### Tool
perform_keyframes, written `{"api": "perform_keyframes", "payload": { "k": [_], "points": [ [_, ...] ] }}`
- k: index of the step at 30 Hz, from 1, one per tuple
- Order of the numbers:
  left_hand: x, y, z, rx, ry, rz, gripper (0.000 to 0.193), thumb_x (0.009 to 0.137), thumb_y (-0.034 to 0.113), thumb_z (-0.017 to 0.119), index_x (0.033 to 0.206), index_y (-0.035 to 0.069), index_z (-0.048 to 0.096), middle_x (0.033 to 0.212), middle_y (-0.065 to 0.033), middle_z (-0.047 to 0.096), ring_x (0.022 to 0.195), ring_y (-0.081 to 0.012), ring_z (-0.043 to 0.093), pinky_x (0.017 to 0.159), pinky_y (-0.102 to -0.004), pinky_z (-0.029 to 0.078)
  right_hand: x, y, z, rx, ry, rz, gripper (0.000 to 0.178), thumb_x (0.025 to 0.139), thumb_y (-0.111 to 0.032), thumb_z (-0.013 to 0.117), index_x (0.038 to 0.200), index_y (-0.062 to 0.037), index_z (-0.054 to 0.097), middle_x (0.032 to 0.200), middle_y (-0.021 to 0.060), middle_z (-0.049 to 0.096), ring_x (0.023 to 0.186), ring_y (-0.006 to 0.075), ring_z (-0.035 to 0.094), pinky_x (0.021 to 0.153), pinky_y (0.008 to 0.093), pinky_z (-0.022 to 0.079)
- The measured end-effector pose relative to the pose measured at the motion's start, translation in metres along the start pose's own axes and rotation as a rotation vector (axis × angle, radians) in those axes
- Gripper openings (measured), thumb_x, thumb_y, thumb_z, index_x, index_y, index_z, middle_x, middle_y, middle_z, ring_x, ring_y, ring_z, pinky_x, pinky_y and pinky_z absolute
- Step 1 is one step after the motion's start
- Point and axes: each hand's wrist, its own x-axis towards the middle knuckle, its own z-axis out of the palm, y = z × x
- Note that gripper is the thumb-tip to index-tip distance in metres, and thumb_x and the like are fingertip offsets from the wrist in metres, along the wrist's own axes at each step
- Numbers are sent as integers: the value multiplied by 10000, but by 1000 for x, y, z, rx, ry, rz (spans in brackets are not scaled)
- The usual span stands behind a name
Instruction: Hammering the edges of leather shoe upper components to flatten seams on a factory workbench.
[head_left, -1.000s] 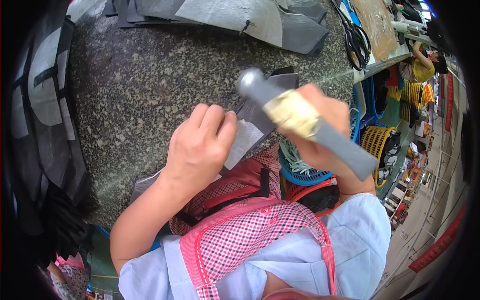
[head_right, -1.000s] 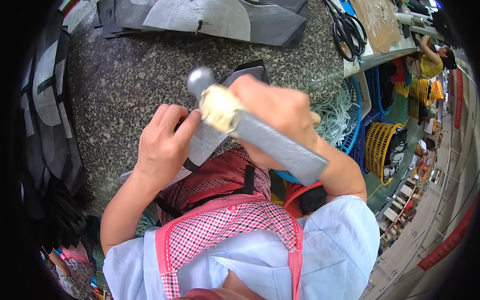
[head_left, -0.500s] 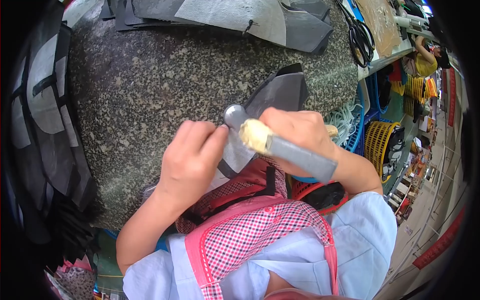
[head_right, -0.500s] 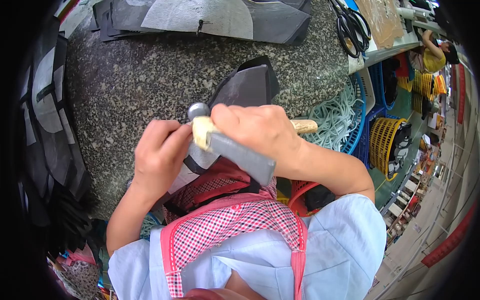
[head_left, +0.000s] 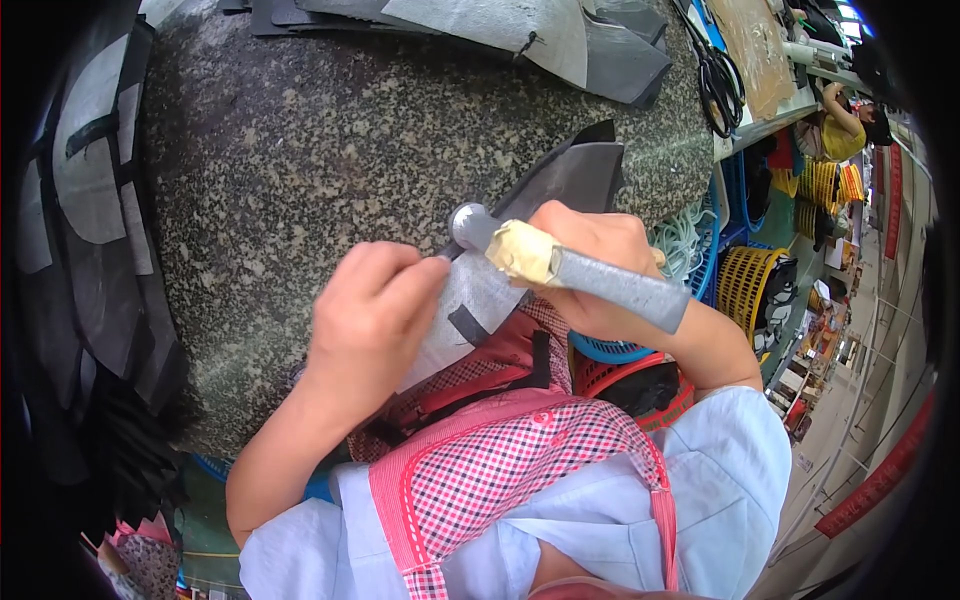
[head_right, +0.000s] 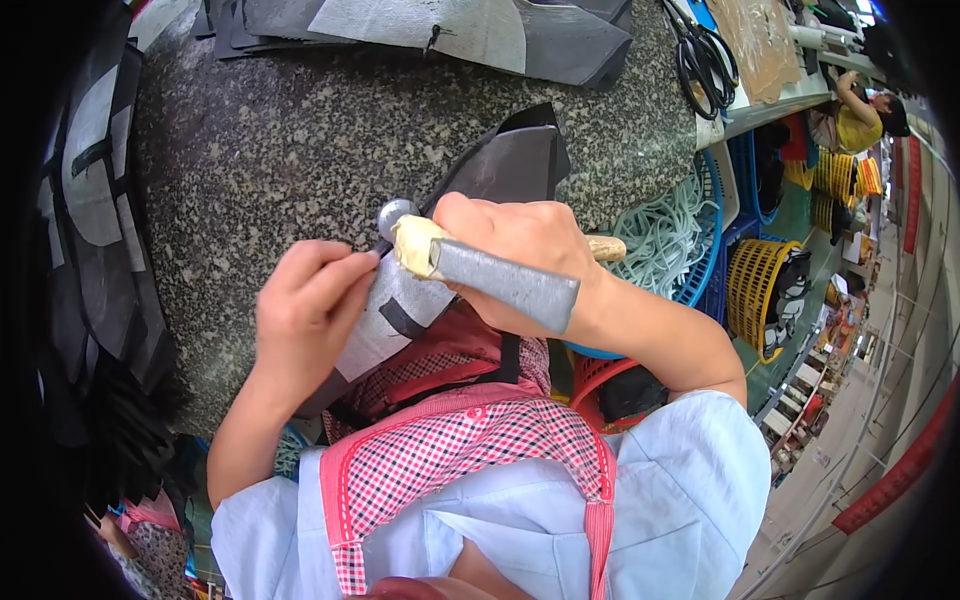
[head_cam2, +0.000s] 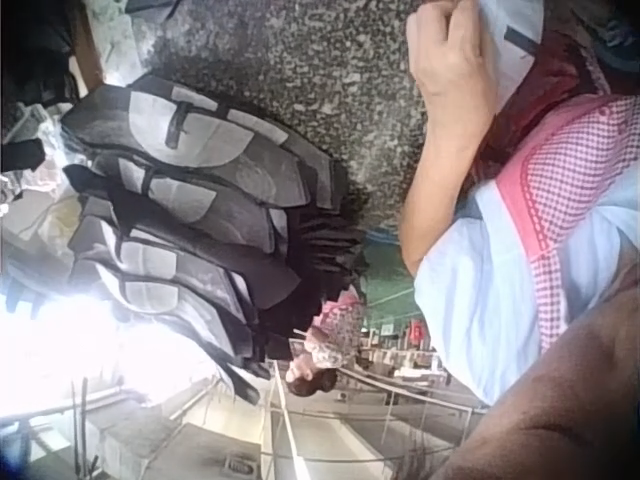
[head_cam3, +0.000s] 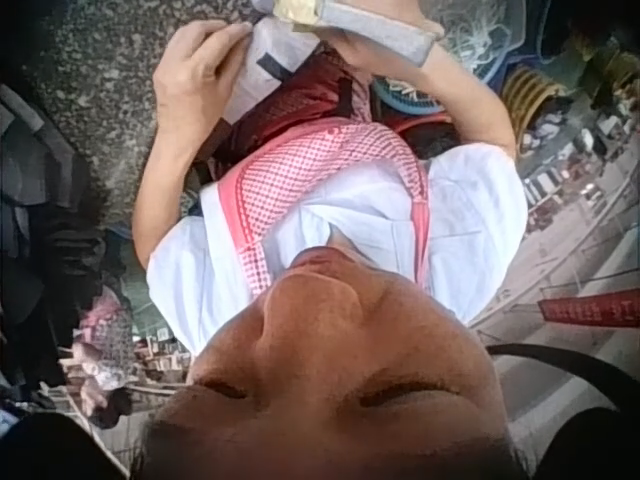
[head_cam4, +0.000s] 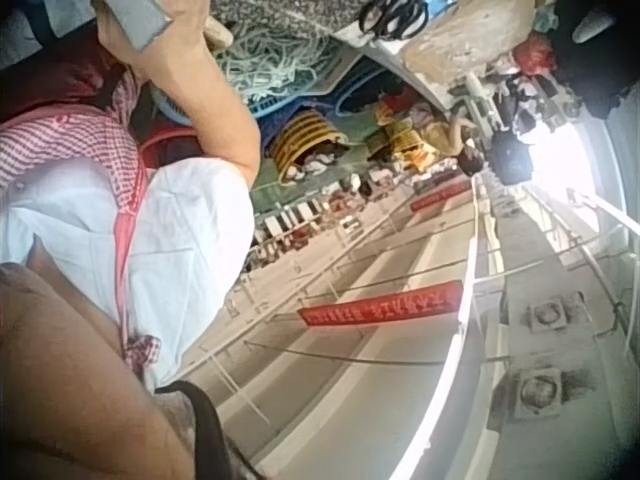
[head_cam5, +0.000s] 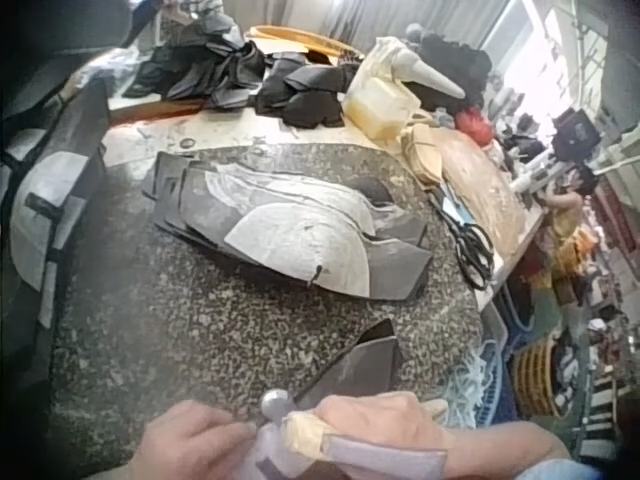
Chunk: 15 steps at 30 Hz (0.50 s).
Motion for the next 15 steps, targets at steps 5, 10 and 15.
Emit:
{"api": "perform_keyframes", "payload": {
  "k": [5,10,15],
  "points": [
    [-13,5,-2,118,-29,8,309,662,1,635,970,-1,617,879,-98,555,732,-244,553,619,-343,484,4,1,-5,-131,51,-103,195,747,-137,640,834,-71,478,674,99,566,601,291,611,494,363,479],
    [-13,4,-1,214,-16,65,296,667,41,618,962,26,626,858,-68,544,729,-219,531,599,-321,452,2,-17,0,-50,66,-168,195,748,-154,631,829,-70,475,690,100,582,589,288,612,488,365,480],
    [-29,1,-9,270,28,-39,234,699,100,634,932,97,656,809,-20,552,791,-217,538,671,-352,404,6,-12,3,-90,-22,-64,220,731,-179,643,833,-72,480,651,91,561,595,279,614,493,366,483]
  ]
}}
